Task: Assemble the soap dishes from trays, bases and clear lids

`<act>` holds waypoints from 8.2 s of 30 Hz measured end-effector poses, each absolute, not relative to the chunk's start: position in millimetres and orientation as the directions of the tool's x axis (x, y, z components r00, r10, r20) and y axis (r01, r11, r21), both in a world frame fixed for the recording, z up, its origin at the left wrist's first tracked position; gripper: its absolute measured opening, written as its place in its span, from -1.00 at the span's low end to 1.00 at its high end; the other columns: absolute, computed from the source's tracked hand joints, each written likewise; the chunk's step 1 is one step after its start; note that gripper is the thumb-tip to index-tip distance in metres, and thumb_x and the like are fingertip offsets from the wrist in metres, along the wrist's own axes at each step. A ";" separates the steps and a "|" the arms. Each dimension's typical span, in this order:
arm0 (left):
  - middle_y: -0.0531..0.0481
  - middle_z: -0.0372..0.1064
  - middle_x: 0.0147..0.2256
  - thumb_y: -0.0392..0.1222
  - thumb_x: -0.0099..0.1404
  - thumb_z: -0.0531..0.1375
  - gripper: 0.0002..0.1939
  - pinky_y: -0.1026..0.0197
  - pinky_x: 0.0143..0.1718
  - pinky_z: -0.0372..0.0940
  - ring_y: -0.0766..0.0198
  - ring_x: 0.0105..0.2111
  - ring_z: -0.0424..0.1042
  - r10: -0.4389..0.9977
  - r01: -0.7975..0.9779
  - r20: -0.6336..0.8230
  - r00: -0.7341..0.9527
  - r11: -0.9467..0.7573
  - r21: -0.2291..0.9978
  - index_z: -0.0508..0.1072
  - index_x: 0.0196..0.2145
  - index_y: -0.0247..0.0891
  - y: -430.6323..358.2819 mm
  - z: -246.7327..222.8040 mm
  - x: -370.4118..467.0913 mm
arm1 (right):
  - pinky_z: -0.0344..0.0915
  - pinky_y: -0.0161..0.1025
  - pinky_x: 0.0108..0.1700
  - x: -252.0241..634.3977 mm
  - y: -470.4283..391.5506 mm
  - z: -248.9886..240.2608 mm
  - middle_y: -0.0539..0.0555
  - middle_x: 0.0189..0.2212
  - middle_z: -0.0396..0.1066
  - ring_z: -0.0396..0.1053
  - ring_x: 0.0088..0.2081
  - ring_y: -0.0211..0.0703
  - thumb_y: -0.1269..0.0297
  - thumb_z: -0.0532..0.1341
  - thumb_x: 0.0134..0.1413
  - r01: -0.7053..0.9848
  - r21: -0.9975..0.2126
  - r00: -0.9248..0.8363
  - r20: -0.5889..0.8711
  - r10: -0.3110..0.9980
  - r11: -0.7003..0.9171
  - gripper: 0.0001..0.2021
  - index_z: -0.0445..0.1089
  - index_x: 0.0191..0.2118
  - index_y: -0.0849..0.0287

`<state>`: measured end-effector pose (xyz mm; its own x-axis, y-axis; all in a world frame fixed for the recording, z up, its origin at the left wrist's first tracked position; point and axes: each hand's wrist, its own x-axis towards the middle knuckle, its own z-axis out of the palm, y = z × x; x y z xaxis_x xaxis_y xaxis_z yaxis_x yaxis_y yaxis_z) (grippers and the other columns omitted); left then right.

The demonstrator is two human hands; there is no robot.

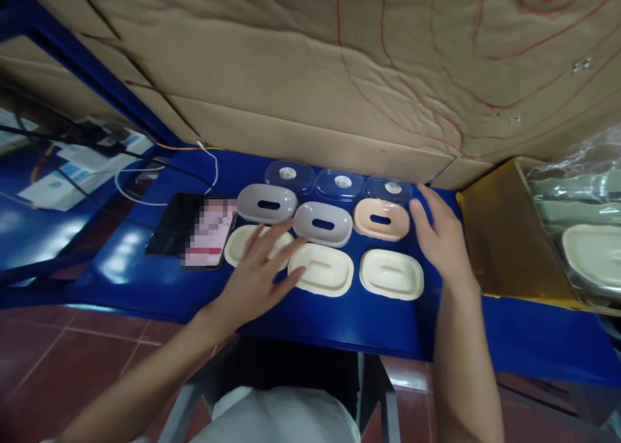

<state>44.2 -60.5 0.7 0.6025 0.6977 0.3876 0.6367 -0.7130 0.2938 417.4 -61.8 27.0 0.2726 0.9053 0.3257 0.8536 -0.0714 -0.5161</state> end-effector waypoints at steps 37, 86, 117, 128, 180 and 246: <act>-0.39 0.18 0.38 -0.14 0.36 0.43 0.04 -0.19 0.08 0.56 -0.15 0.25 0.46 0.930 0.659 0.365 0.051 -0.306 0.687 -0.09 0.56 0.01 -146.4 -58.6 -52.1 | 0.34 0.03 0.25 196.9 -145.6 2.8 0.08 0.06 0.66 0.55 0.09 -0.01 0.54 0.19 0.40 0.737 -0.238 -0.505 0.428 0.750 0.632 -0.64 0.53 0.17 0.12; -0.29 0.31 0.32 0.11 0.30 0.46 0.03 -0.34 0.25 0.35 -0.28 0.28 0.38 0.942 0.788 0.207 0.264 -0.334 0.517 0.04 0.54 0.02 -126.3 -57.0 -64.5 | 0.11 0.54 0.40 188.9 121.5 11.8 0.31 0.55 0.08 0.11 0.50 0.49 0.18 0.42 0.23 0.914 -0.232 -0.365 -0.107 0.925 0.334 -0.18 0.17 0.53 0.00; -0.27 0.36 0.34 0.03 0.29 0.48 -0.06 -0.32 0.33 0.31 -0.21 0.34 0.38 0.956 0.745 0.124 0.267 -0.286 0.602 0.14 0.47 -0.05 -125.1 -45.0 -66.2 | 0.23 0.33 0.39 192.7 -95.5 4.5 0.21 0.55 0.13 0.17 0.46 0.29 0.21 0.32 0.35 0.604 -0.182 -0.759 0.168 0.630 0.776 -0.26 0.13 0.56 -0.18; -0.28 0.37 0.33 0.05 0.28 0.48 -0.13 -0.31 0.31 0.31 -0.22 0.35 0.37 0.959 0.747 0.067 0.274 -0.256 0.613 0.22 0.41 -0.10 -122.0 -39.2 -65.3 | 0.28 0.30 0.35 192.4 -90.5 -1.3 0.26 0.51 0.20 0.23 0.46 0.35 0.11 0.25 0.40 0.544 -0.073 -0.808 0.225 0.545 0.836 -0.22 -0.05 0.61 -0.14; -0.17 0.39 0.39 0.30 0.48 0.21 -0.34 -0.13 0.45 0.28 -0.06 0.43 0.32 0.868 -0.644 -0.379 0.320 0.493 0.585 0.44 0.36 -0.09 -174.3 -26.5 31.7 | 0.49 0.16 0.28 234.4 -173.1 -0.1 0.16 0.32 0.49 0.46 0.33 0.12 0.29 0.21 0.48 0.749 -0.424 -0.361 0.382 0.851 0.509 -0.56 0.42 0.37 -0.11; -0.10 0.56 0.20 0.21 0.57 0.16 -0.46 -0.06 0.41 0.25 -0.04 0.38 0.38 0.821 -0.855 -0.392 0.415 0.500 0.141 0.49 0.30 -0.14 -116.8 -18.2 51.7 | 0.29 0.33 0.40 232.1 -130.0 12.1 0.28 0.48 0.22 0.18 0.49 0.27 0.15 0.32 0.38 0.726 -0.311 -0.534 0.307 0.788 0.613 -0.40 0.23 0.44 0.00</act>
